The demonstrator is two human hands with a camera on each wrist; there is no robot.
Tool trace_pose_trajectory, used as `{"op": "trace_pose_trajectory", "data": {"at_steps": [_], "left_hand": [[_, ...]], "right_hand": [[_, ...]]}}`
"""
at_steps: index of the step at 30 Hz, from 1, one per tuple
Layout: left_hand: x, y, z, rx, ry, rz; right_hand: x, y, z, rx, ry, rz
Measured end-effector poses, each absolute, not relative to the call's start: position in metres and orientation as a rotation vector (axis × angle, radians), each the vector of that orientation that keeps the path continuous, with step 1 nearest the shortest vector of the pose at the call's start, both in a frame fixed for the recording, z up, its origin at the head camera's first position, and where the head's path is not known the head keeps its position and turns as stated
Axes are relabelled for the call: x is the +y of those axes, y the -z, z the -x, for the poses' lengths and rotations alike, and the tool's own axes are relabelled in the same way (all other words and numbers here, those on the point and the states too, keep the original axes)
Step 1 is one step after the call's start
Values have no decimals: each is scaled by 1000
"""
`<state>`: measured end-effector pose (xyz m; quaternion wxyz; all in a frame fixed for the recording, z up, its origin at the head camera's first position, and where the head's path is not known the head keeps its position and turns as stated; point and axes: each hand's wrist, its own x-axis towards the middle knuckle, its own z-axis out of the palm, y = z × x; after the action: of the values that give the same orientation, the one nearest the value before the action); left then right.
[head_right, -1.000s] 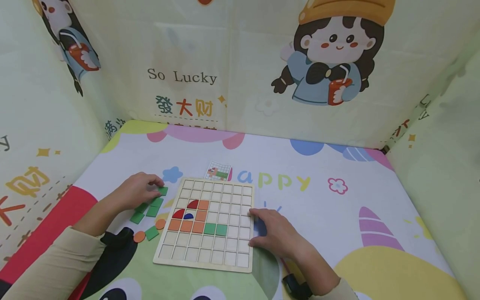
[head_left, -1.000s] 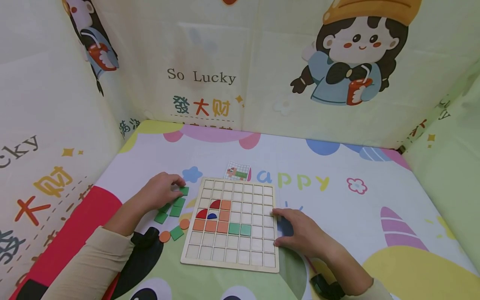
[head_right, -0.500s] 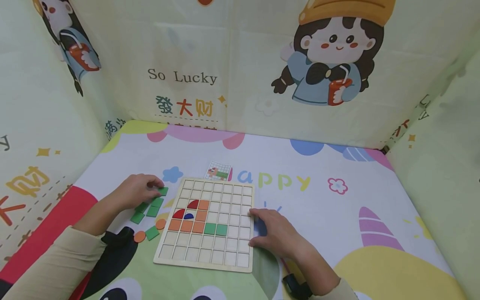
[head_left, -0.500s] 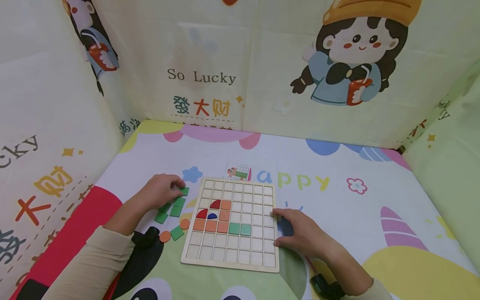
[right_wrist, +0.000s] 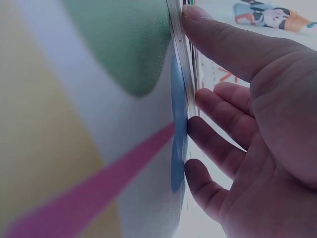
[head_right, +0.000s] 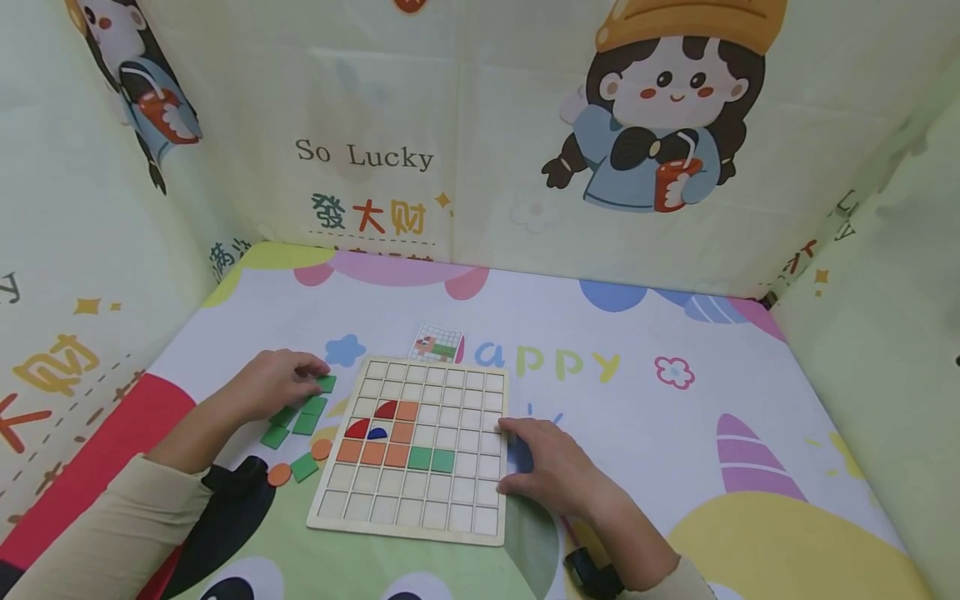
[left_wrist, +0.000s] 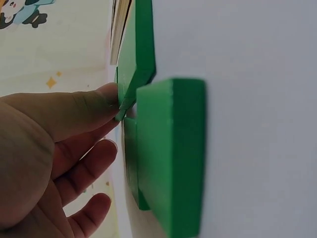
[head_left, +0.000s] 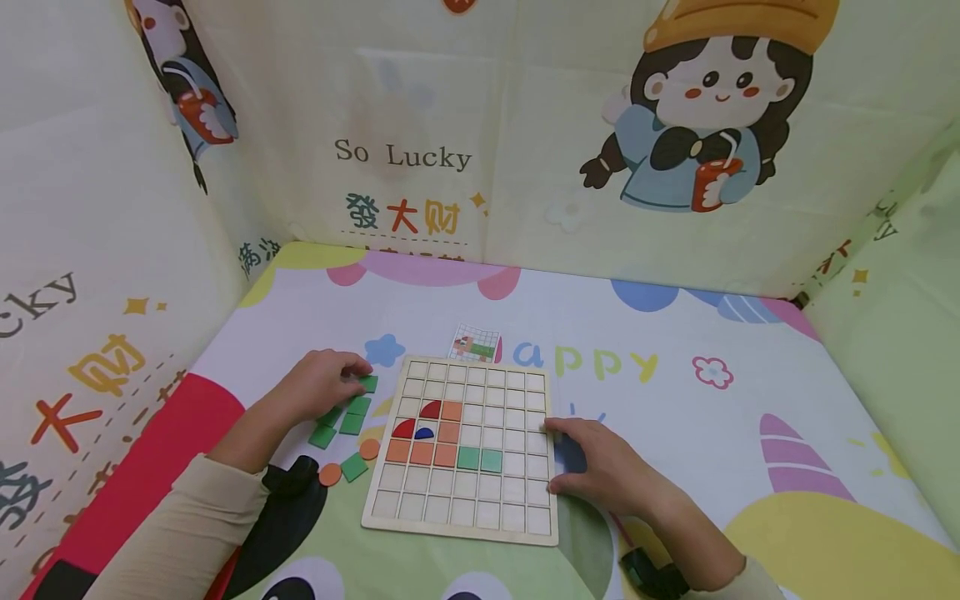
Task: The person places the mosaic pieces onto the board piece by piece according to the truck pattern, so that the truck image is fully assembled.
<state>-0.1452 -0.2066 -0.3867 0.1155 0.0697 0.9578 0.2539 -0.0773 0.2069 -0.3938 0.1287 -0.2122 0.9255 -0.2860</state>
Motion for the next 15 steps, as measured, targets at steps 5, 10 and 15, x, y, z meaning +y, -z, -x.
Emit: {"op": "trace_pose_trajectory", "data": {"at_steps": [5, 10, 15], "left_hand": [[-207, 386, 146, 2823, -718, -238], [-206, 385, 146, 2833, -711, -253], [-205, 385, 147, 2851, -687, -263]], "right_hand": [[208, 394, 77, 2692, 832, 638], [208, 394, 78, 2690, 826, 651], [208, 394, 77, 2685, 828, 652]]}}
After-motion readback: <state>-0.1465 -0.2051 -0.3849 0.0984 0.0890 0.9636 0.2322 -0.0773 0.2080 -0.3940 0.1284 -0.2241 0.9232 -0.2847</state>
